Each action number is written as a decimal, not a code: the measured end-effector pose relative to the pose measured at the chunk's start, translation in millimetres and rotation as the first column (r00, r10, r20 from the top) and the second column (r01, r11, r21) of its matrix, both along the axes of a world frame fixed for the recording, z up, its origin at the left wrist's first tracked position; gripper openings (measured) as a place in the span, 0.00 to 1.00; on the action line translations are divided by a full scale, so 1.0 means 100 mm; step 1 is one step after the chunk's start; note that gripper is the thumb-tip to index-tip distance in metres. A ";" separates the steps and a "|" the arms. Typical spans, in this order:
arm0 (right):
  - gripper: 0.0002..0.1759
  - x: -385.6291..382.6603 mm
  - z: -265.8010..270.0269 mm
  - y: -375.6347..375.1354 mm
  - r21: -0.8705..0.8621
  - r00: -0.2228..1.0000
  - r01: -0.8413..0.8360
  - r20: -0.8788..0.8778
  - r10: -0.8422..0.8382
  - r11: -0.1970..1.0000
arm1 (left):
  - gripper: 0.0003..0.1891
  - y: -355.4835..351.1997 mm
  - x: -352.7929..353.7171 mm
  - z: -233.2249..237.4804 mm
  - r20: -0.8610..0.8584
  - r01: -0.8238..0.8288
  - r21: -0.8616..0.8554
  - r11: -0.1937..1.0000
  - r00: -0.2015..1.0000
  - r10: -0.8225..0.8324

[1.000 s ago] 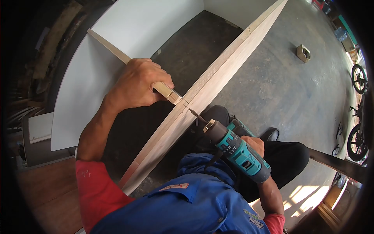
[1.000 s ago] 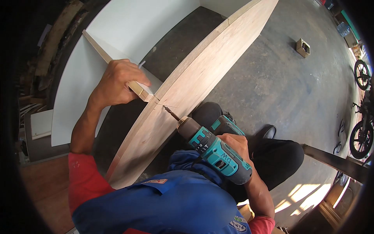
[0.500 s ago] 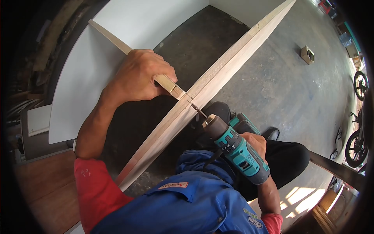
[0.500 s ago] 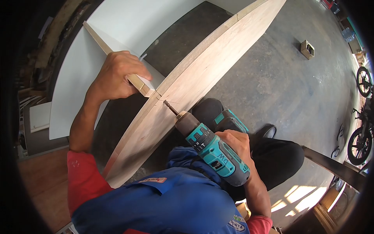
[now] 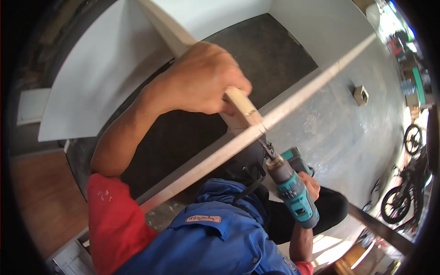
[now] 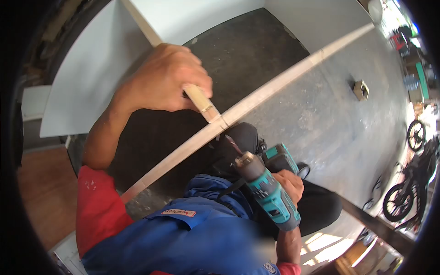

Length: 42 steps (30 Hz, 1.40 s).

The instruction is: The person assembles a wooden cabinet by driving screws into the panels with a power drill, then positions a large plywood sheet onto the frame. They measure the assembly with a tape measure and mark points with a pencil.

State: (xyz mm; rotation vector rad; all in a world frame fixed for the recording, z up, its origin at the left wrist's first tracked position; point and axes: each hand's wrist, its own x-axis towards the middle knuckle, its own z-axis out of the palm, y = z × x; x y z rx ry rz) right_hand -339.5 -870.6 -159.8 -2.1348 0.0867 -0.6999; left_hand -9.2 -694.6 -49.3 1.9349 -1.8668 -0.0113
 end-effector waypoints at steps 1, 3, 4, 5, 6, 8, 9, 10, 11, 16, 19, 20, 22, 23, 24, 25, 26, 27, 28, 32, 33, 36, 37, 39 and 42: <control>0.14 0.01 0.12 0.06 -0.119 0.997 0.066 -0.024 -0.070 0.991 | 0.09 0.01 0.00 0.00 0.015 0.007 -0.005 1.000 1.000 -0.007; 0.17 -0.37 -0.12 -0.08 -0.191 0.974 0.165 -0.123 -0.190 0.968 | 0.10 -0.01 0.01 -0.02 -0.004 -0.018 -0.019 1.000 1.000 0.018; 0.17 -0.56 -0.22 -0.11 -0.042 0.934 0.245 -0.257 -0.247 0.969 | 0.10 -0.01 0.02 -0.02 0.022 -0.005 -0.023 1.000 1.000 0.005; 0.18 -0.72 -0.33 -0.13 0.091 0.872 0.346 -0.397 -0.285 0.934 | 0.10 -0.02 0.04 -0.02 0.046 0.011 -0.026 1.000 0.999 -0.010; 0.16 -0.65 -0.34 -0.08 -0.044 0.842 0.427 -0.345 -0.415 0.903 | 0.09 -0.03 0.06 -0.03 0.029 0.030 -0.068 0.997 0.999 -0.028; 0.13 -0.64 -0.27 -0.12 0.139 0.923 0.325 -0.262 -0.282 0.936 | 0.09 -0.06 0.10 -0.04 0.037 0.037 -0.069 0.997 0.999 -0.035; 0.10 -0.72 -0.27 -0.15 0.108 0.915 0.346 -0.257 -0.310 0.932 | 0.09 -0.07 0.11 -0.03 0.067 0.060 -0.051 0.997 0.996 -0.057; 0.11 -0.74 -0.24 -0.07 0.320 0.883 0.455 -0.280 -0.376 0.831 | 0.12 -0.07 0.11 -0.02 0.052 0.077 -0.059 0.995 0.996 -0.074; 0.11 -0.78 -0.18 0.00 0.303 0.881 0.458 -0.284 -0.379 0.836 | 0.12 -0.08 0.10 -0.03 0.042 0.075 -0.074 0.994 0.997 -0.072; 0.15 -1.10 0.23 0.26 0.590 0.746 0.642 -0.333 -0.577 0.489 | 0.17 -0.14 0.10 -0.12 0.033 0.091 -0.169 0.981 0.996 -0.087; 0.15 -1.30 0.55 0.41 0.654 0.655 0.678 -0.332 -0.678 0.335 | 0.16 -0.12 0.11 -0.07 0.043 0.105 -0.166 0.981 0.994 -0.099; 0.15 -1.34 0.67 0.49 0.655 0.637 0.685 -0.325 -0.699 0.319 | 0.16 -0.10 0.11 -0.04 0.050 0.105 -0.116 0.988 0.994 -0.100; 0.14 -1.46 0.80 0.59 0.649 0.608 0.696 -0.306 -0.733 0.306 | 0.15 -0.10 0.10 -0.04 0.055 0.117 -0.124 0.985 0.992 -0.111; 0.15 -1.55 0.87 0.64 0.644 0.605 0.700 -0.305 -0.736 0.309 | 0.15 -0.09 0.11 -0.04 0.055 0.113 -0.113 0.987 0.993 -0.108; 0.16 -1.57 0.93 0.70 0.639 0.604 0.703 -0.305 -0.736 0.313 | 0.15 -0.10 0.12 -0.08 0.050 0.120 -0.129 0.984 0.992 -0.114; 0.16 -1.59 0.98 0.77 0.628 0.598 0.710 -0.300 -0.743 0.318 | 0.15 -0.11 0.13 -0.14 0.033 0.128 -0.217 0.968 0.992 -0.124; 0.16 -1.59 0.99 0.81 0.622 0.610 0.707 -0.295 -0.735 0.337 | 0.15 -0.16 0.14 -0.21 0.016 0.133 -0.302 0.944 0.991 -0.135; 0.17 -1.59 1.01 0.87 0.617 0.622 0.703 -0.291 -0.727 0.354 | 0.15 -0.14 0.13 -0.18 0.011 0.137 -0.310 0.941 0.990 -0.141; 0.19 -1.60 1.01 0.91 0.617 0.650 0.689 -0.296 -0.700 0.379 | 0.21 -0.11 0.13 -0.12 0.043 0.123 -0.234 0.964 0.992 -0.116; 0.20 -1.59 0.91 1.02 0.627 0.752 0.625 -0.322 -0.576 0.466 | 0.34 -0.11 0.13 -0.05 0.115 0.110 -0.128 0.986 0.989 -0.095; 0.20 -1.59 0.88 1.05 0.633 0.755 0.619 -0.316 -0.574 0.466 | 0.34 -0.12 0.13 -0.08 0.124 0.109 -0.126 0.986 0.988 -0.094; 0.26 -1.49 0.78 1.08 0.601 0.831 0.551 -0.332 -0.446 0.579 | 0.30 -0.09 0.11 -0.07 0.144 0.121 -0.180 0.976 0.985 -0.096; 0.26 -1.46 0.74 1.07 0.618 0.840 0.535 -0.318 -0.440 0.576 | 0.27 -0.06 0.11 -0.01 0.119 0.112 -0.096 0.989 0.988 -0.101; 0.29 -1.40 0.67 1.02 0.674 0.890 0.449 -0.283 -0.357 0.586 | 0.24 -0.02 0.09 0.06 0.115 0.107 0.001 0.994 0.988 -0.107; 0.30 -1.25 0.43 0.86 0.690 0.911 0.400 -0.232 -0.340 0.604 | 0.16 -0.06 0.03 0.05 0.042 0.039 0.058 0.998 0.998 -0.041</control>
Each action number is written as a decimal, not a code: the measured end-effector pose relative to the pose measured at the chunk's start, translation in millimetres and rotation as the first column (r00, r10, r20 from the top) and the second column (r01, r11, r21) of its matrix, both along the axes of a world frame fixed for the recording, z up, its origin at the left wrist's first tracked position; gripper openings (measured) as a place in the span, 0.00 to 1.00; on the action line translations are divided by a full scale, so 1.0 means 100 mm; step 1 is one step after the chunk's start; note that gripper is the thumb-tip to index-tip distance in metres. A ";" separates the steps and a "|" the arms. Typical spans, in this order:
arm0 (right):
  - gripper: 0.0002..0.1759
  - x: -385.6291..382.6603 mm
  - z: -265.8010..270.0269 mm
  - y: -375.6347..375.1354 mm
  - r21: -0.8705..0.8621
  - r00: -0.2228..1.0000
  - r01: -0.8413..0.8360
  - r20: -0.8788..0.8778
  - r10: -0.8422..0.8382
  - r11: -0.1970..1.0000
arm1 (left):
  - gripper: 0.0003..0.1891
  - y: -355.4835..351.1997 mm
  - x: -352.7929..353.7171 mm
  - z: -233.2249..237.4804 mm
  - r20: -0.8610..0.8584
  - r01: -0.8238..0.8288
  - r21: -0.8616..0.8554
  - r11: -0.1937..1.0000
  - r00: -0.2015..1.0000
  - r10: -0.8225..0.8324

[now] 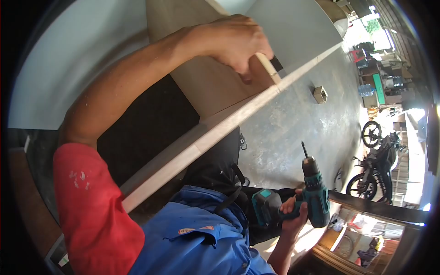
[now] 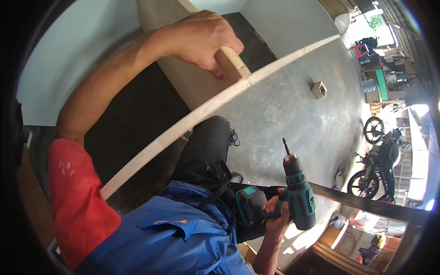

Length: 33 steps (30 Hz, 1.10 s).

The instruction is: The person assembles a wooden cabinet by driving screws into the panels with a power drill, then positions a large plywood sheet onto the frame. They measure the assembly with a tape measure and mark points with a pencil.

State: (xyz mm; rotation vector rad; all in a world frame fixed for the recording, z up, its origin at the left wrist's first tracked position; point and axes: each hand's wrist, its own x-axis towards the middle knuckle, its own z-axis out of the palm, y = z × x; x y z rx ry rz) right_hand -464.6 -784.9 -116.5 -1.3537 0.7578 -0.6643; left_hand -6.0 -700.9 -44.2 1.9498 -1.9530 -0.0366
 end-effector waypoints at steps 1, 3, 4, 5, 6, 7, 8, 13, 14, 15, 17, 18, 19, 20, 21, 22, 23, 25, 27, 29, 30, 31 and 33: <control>0.30 0.07 -0.05 -0.02 -0.024 0.999 -0.029 0.020 0.029 0.999 | 0.16 0.00 0.01 -0.03 0.026 0.009 0.018 1.000 1.000 -0.010; 0.29 0.23 -0.13 -0.06 -0.024 0.999 -0.023 0.026 0.024 0.999 | 0.17 -0.01 0.10 -0.14 0.066 0.079 -0.239 0.968 0.996 -0.065; 0.28 0.30 -0.16 -0.06 -0.044 1.000 -0.030 0.007 0.031 0.999 | 0.26 0.01 0.11 0.01 -0.013 0.071 0.026 0.997 0.997 -0.070; 0.28 0.37 -0.18 -0.06 -0.023 0.999 -0.020 0.032 0.021 1.000 | 0.26 0.03 0.07 0.00 0.010 0.079 0.049 0.996 0.997 -0.080; 0.28 0.43 -0.19 -0.07 -0.046 0.998 -0.065 -0.010 0.065 0.997 | 0.33 0.07 -0.01 -0.07 0.036 -0.018 -0.066 0.998 0.999 0.020; 0.27 0.50 -0.19 -0.09 -0.071 0.992 -0.117 -0.053 0.113 0.991 | 0.39 0.10 -0.19 0.02 0.050 -0.114 -0.188 0.976 0.991 0.125; 0.26 0.57 -0.17 -0.10 -0.130 0.982 -0.185 -0.053 0.179 0.974 | 0.49 0.17 -0.40 0.09 0.034 -0.231 0.030 0.972 0.972 0.230; 0.14 0.70 -0.52 -0.31 -0.108 0.959 -0.270 -0.118 0.257 0.957 | 0.46 0.23 -0.86 -0.17 0.058 -0.446 -0.050 0.894 0.892 0.448; 0.13 0.76 -0.56 -0.34 -0.171 0.941 -0.330 -0.140 0.308 0.929 | 0.45 0.23 -0.86 -0.17 0.012 -0.447 -0.061 0.892 0.894 0.448; 0.12 0.83 -0.57 -0.35 -0.231 0.920 -0.386 -0.165 0.355 0.893 | 0.45 0.25 -0.86 -0.15 0.031 -0.454 -0.048 0.890 0.890 0.455; 0.12 0.91 -0.53 -0.41 -0.253 0.911 -0.412 -0.129 0.392 0.875 | 0.42 0.26 -0.87 -0.09 0.049 -0.443 -0.027 0.896 0.895 0.444; 0.12 0.94 -0.52 -0.44 -0.389 0.902 -0.430 -0.159 0.401 0.815 | 0.42 0.26 -0.89 -0.08 0.063 -0.448 -0.018 0.894 0.892 0.448; 0.13 0.97 -0.52 -0.48 -0.518 0.895 -0.440 -0.191 0.402 0.734 | 0.41 0.25 -0.90 -0.07 0.068 -0.433 -0.025 0.901 0.899 0.434; 0.14 1.01 -0.61 -0.48 -0.487 0.906 -0.418 -0.158 0.394 0.767 | 0.41 0.24 -0.91 -0.05 0.073 -0.417 -0.031 0.908 0.905 0.418; 0.14 1.06 -0.58 -0.50 -0.479 0.904 -0.421 -0.149 0.401 0.771 | 0.41 0.23 -0.92 -0.03 0.082 -0.422 -0.021 0.906 0.903 0.422; 0.14 1.13 -0.54 -0.52 -0.518 0.902 -0.398 -0.071 0.426 0.757 | 0.41 0.24 -0.93 -0.02 0.067 -0.425 -0.013 0.905 0.903 0.425; 0.14 1.19 -0.48 -0.56 -0.555 0.893 -0.373 0.004 0.451 0.743 | 0.41 0.24 -0.93 -0.01 0.049 -0.429 -0.005 0.903 0.902 0.428; 0.12 1.25 -0.45 -0.60 -0.541 0.870 -0.388 0.054 0.491 0.746 | 0.41 0.24 -0.94 -0.01 0.034 -0.443 0.013 0.897 0.896 0.442; 0.10 1.25 -0.50 -0.63 -0.618 0.869 -0.394 -0.009 0.495 0.681 | 0.40 0.23 -0.94 0.00 0.015 -0.432 -0.011 0.902 0.902 0.432; 0.07 1.29 -0.53 -0.56 -0.560 0.890 -0.350 0.050 0.453 0.751 | 0.39 0.23 -0.95 0.00 0.036 -0.442 -0.008 0.897 0.896 0.442; 0.05 1.30 -0.55 -0.54 -0.499 0.911 -0.296 0.108 0.398 0.814 | 0.39 0.23 -0.95 0.01 0.061 -0.446 -0.011 0.895 0.893 0.445; 0.05 1.21 -0.66 -0.58 -0.498 0.912 -0.295 0.108 0.396 0.815 | 0.39 0.23 -0.95 0.02 0.062 -0.445 -0.009 0.896 0.894 0.444; 0.14 0.98 -0.84 -0.68 -0.857 0.913 -0.350 -0.402 0.068 -0.378 | 0.36 0.22 -0.94 0.03 0.042 -0.426 0.008 0.905 0.904 0.425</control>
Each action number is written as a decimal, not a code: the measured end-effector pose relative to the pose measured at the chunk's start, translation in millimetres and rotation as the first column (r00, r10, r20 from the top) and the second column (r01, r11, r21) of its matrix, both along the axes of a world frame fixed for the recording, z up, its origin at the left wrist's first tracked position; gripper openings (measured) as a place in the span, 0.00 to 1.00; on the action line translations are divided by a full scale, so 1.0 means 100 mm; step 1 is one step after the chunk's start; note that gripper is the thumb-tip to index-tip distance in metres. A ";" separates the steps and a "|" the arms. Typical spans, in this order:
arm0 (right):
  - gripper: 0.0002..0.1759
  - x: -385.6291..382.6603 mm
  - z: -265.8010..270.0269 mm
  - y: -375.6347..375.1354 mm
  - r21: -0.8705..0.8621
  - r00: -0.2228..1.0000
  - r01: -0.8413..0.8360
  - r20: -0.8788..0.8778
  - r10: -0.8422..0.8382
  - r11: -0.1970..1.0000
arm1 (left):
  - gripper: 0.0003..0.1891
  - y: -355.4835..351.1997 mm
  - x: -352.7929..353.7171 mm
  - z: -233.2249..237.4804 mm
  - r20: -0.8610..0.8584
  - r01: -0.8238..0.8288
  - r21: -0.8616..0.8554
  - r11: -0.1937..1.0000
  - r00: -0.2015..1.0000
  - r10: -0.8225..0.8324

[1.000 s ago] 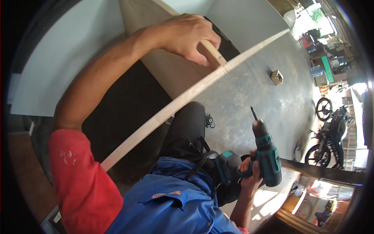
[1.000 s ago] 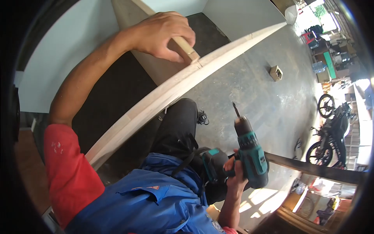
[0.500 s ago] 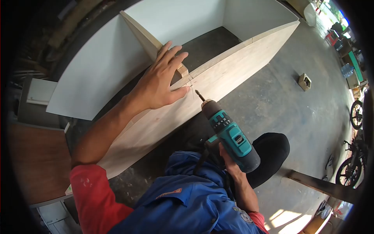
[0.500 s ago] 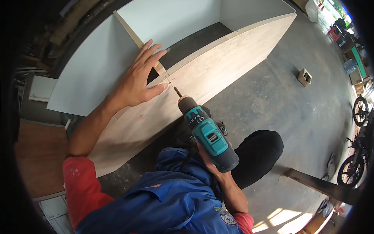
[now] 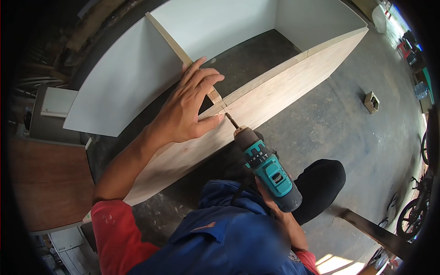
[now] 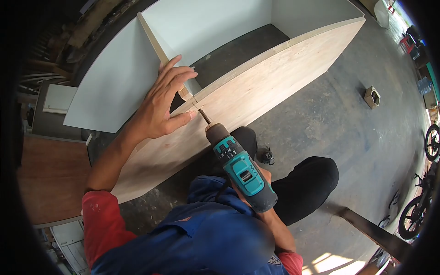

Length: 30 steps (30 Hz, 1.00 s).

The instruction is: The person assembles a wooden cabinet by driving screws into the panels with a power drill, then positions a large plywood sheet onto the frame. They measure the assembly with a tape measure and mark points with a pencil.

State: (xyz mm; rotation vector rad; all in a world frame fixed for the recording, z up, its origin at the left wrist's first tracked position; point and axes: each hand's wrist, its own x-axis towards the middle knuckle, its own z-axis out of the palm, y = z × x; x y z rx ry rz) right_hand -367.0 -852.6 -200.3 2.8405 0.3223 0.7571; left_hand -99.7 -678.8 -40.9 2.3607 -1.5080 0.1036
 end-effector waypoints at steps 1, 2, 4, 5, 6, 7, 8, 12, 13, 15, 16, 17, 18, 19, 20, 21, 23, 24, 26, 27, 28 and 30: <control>0.14 -0.01 -0.02 0.00 0.001 1.000 0.001 -0.001 -0.001 1.000 | 0.36 -0.01 0.00 0.00 -0.001 0.001 0.001 1.000 1.000 -0.001; 0.17 -0.02 -0.04 0.00 0.178 0.999 -0.002 -0.032 0.008 0.984 | 0.34 -0.01 0.00 0.01 -0.015 0.011 -0.009 1.000 1.000 -0.011; 0.22 0.00 0.07 0.02 0.509 0.995 0.007 -0.086 0.043 0.861 | 0.32 -0.01 0.03 0.02 -0.030 0.020 -0.019 1.000 0.999 -0.021; 0.24 0.02 0.11 0.04 0.652 0.992 0.020 -0.108 0.067 0.758 | 0.30 -0.01 0.05 0.02 0.027 0.049 0.009 0.999 0.998 -0.049; 0.27 0.05 0.13 0.06 0.773 0.988 0.039 -0.126 0.093 0.633 | 0.28 -0.01 0.08 0.02 0.084 0.076 0.037 0.996 0.993 -0.079; 0.12 0.28 -0.05 0.16 0.943 0.996 -0.062 0.078 -0.037 0.326 | 0.28 -0.02 0.11 0.04 0.083 0.075 0.034 0.997 0.993 -0.078; 0.12 0.26 -0.06 0.12 0.942 0.996 -0.061 0.077 -0.036 0.330 | 0.27 -0.03 0.16 0.05 0.054 0.110 0.054 0.992 0.992 -0.113; 0.18 0.24 0.06 0.11 0.933 0.994 -0.102 0.080 0.080 0.345 | 0.27 -0.04 0.22 -0.02 0.018 0.172 0.000 0.985 0.985 -0.172; 0.18 0.16 -0.13 0.16 0.915 0.999 0.006 -0.021 0.034 0.404 | 0.27 -0.05 0.22 -0.01 0.017 0.172 -0.003 0.985 0.985 -0.172; 0.21 0.06 -0.34 0.19 0.887 0.982 0.112 -0.168 0.088 0.448 | 0.24 -0.05 0.20 0.02 -0.031 0.156 0.015 0.988 0.987 -0.155; 0.21 0.01 -0.30 0.18 0.887 0.981 0.112 -0.170 0.092 0.447 | 0.24 -0.04 0.21 -0.01 -0.034 0.152 0.016 0.988 0.988 -0.151; 0.22 -0.07 -0.22 0.13 0.805 0.980 0.071 -0.166 0.109 0.589 | 0.26 -0.04 0.22 -0.03 -0.011 0.165 0.000 0.986 0.986 -0.165; 0.24 -0.05 -0.09 0.12 0.701 0.978 0.027 -0.166 0.126 0.713 | 0.27 -0.04 0.23 -0.05 0.008 0.179 -0.015 0.984 0.984 -0.179; 0.24 -0.12 -0.20 0.12 0.700 0.977 0.026 -0.168 0.130 0.713 | 0.27 -0.04 0.23 -0.05 0.006 0.175 -0.016 0.984 0.985 -0.175; 0.26 -0.27 -0.44 0.12 0.565 0.939 0.061 -0.313 0.145 0.823 | 0.27 -0.04 0.23 -0.05 0.013 0.180 -0.021 0.984 0.984 -0.179; 0.28 -0.24 -0.40 0.15 0.408 0.883 0.072 -0.450 0.133 0.910 | 0.27 -0.04 0.23 -0.05 0.020 0.184 -0.025 0.983 0.983 -0.184; 0.29 -0.27 -0.27 0.16 0.380 0.950 0.063 -0.306 0.060 0.923 | 0.27 -0.03 0.23 -0.06 0.015 0.183 -0.027 0.983 0.983 -0.182; 0.29 -0.29 -0.31 0.15 0.378 0.950 0.062 -0.305 0.061 0.924 | 0.26 -0.03 0.23 -0.06 0.011 0.187 -0.027 0.982 0.982 -0.187; 0.23 -0.40 -0.40 0.13 0.795 0.836 0.421 -0.527 0.153 0.437 | 0.26 -0.04 0.23 -0.06 0.016 0.188 -0.022 0.982 0.982 -0.188; 0.19 -0.05 0.12 0.15 0.930 0.975 0.147 -0.193 0.109 0.336 | 0.26 -0.04 0.23 -0.05 0.023 0.188 -0.018 0.982 0.982 -0.188; 0.19 -0.03 0.15 0.13 0.930 0.975 0.150 -0.195 0.106 0.336 | 0.26 -0.04 0.23 -0.06 0.022 0.191 -0.019 0.981 0.981 -0.190; 0.18 0.00 0.17 0.12 0.963 0.988 0.092 -0.121 0.099 0.253 | 0.26 -0.04 0.23 -0.06 0.030 0.189 -0.024 0.982 0.982 -0.188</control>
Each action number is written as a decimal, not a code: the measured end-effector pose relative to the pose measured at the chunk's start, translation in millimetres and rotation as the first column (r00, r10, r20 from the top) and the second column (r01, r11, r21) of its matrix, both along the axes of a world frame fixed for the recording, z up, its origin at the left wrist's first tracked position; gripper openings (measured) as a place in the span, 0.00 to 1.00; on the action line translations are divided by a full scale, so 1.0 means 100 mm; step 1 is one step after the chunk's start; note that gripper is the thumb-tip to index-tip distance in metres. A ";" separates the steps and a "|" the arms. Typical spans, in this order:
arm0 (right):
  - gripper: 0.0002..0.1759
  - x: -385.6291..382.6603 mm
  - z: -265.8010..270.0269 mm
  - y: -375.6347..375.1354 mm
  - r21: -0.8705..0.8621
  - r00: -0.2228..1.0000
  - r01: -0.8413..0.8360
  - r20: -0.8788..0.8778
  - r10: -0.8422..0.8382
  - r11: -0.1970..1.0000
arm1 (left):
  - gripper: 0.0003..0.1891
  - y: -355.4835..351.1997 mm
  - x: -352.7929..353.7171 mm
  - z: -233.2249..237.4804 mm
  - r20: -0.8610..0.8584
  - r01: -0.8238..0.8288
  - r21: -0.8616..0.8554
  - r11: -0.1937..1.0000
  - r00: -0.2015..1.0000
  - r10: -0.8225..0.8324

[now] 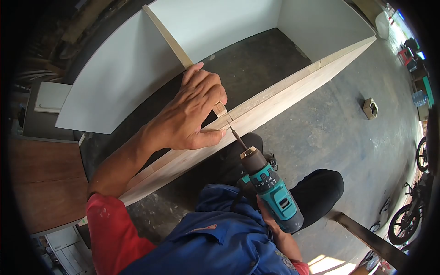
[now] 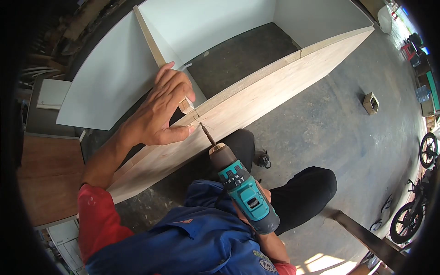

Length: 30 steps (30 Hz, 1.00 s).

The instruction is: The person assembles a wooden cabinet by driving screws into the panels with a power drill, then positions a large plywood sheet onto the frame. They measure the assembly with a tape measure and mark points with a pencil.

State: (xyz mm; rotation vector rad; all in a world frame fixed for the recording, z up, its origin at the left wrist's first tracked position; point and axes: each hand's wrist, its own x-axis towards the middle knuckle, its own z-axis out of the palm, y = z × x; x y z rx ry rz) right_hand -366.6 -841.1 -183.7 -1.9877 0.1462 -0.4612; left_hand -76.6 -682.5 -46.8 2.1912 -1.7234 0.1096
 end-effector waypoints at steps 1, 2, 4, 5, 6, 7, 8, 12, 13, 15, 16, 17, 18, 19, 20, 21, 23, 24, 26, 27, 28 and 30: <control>0.18 0.03 0.00 -0.01 0.000 1.000 0.000 -0.001 0.000 1.000 | 0.26 0.00 0.00 0.00 -0.001 0.000 0.000 1.000 1.000 0.000; 0.18 0.05 0.01 -0.01 0.009 0.999 0.007 0.045 -0.008 1.000 | 0.26 -0.01 0.00 0.01 -0.010 -0.002 0.000 1.000 1.000 0.002; 0.18 0.03 0.00 -0.01 0.019 0.996 0.014 0.089 -0.016 1.000 | 0.26 -0.01 -0.01 0.00 -0.020 -0.004 0.001 1.000 1.000 0.004; 0.19 -0.01 -0.04 -0.02 0.014 0.999 0.016 0.050 -0.017 1.000 | 0.26 -0.01 0.00 -0.01 -0.018 -0.002 -0.001 1.000 1.000 0.002; 0.20 -0.03 -0.06 -0.03 0.008 1.000 0.018 0.012 -0.019 1.000 | 0.26 -0.01 0.00 -0.01 -0.016 0.000 -0.003 1.000 1.000 0.000; 0.20 -0.01 -0.03 -0.03 0.009 1.000 0.018 0.012 -0.019 1.000 | 0.26 0.00 0.00 -0.01 -0.015 0.000 -0.002 1.000 1.000 0.000; 0.20 0.01 0.03 -0.02 -0.046 0.998 0.052 0.050 -0.050 0.998 | 0.26 -0.01 0.00 -0.01 -0.009 -0.001 -0.002 1.000 1.000 0.001; 0.21 -0.08 0.01 -0.02 0.025 0.993 0.119 -0.005 -0.119 0.993 | 0.26 0.00 0.00 -0.01 -0.002 0.001 -0.003 1.000 1.000 -0.001; 0.21 -0.14 -0.04 -0.02 0.177 0.983 0.150 -0.136 -0.126 0.973 | 0.26 -0.01 0.00 0.00 -0.002 0.001 -0.003 1.000 1.000 -0.001; 0.22 -0.25 -0.15 -0.01 0.498 0.876 0.337 -0.476 -0.073 0.799 | 0.26 -0.01 -0.01 0.02 -0.012 -0.015 0.014 1.000 1.000 0.015; 0.23 -0.27 -0.18 -0.03 0.574 0.800 0.452 -0.600 -0.025 0.683 | 0.26 -0.02 -0.01 0.01 -0.013 -0.014 0.013 1.000 1.000 0.014; 0.24 -0.28 -0.20 -0.04 0.601 0.731 0.549 -0.682 0.015 0.581 | 0.25 -0.02 -0.01 0.01 -0.010 -0.021 0.013 1.000 1.000 0.021; 0.24 -0.29 -0.23 -0.07 0.599 0.675 0.618 -0.736 0.046 0.509 | 0.25 -0.01 -0.01 0.00 -0.007 -0.029 0.013 0.999 1.000 0.029; 0.24 -0.32 -0.28 -0.09 0.598 0.675 0.618 -0.736 0.046 0.510 | 0.25 -0.01 -0.01 -0.01 -0.008 -0.030 0.013 0.999 1.000 0.030; 0.26 -0.35 -0.33 -0.13 0.581 0.706 0.539 -0.707 0.048 0.610 | 0.25 -0.02 -0.01 -0.02 -0.004 -0.030 0.008 1.000 1.000 0.030; 0.27 -0.38 -0.39 -0.14 0.552 0.736 0.454 -0.675 0.055 0.699 | 0.25 -0.02 -0.01 -0.03 0.000 -0.029 0.005 1.000 1.000 0.029; 0.27 -0.47 -0.56 -0.13 0.538 0.797 0.393 -0.604 0.015 0.746 | 0.25 -0.02 -0.01 -0.02 -0.008 -0.027 0.002 1.000 1.000 0.027; 0.28 -0.50 -0.60 -0.12 0.512 0.852 0.334 -0.524 -0.020 0.791 | 0.25 -0.02 -0.01 -0.02 -0.015 -0.025 -0.004 1.000 1.000 0.024; 0.27 -0.28 -0.23 -0.09 0.418 0.952 0.224 -0.289 -0.105 0.880 | 0.24 -0.02 0.00 -0.03 -0.020 -0.018 -0.011 1.000 1.000 0.018; 0.26 -0.19 -0.11 -0.08 0.285 0.990 0.141 -0.025 -0.140 0.948 | 0.24 -0.02 0.01 -0.03 -0.025 -0.015 -0.018 1.000 1.000 0.015; 0.26 -0.20 -0.15 -0.10 0.285 0.990 0.142 -0.026 -0.140 0.948 | 0.24 -0.02 0.00 -0.03 -0.027 -0.015 -0.017 1.000 1.000 0.015; 0.24 -0.19 -0.23 -0.16 0.163 0.997 0.033 0.068 -0.044 0.986 | 0.24 -0.02 0.00 -0.02 -0.041 -0.021 -0.021 1.000 0.999 0.020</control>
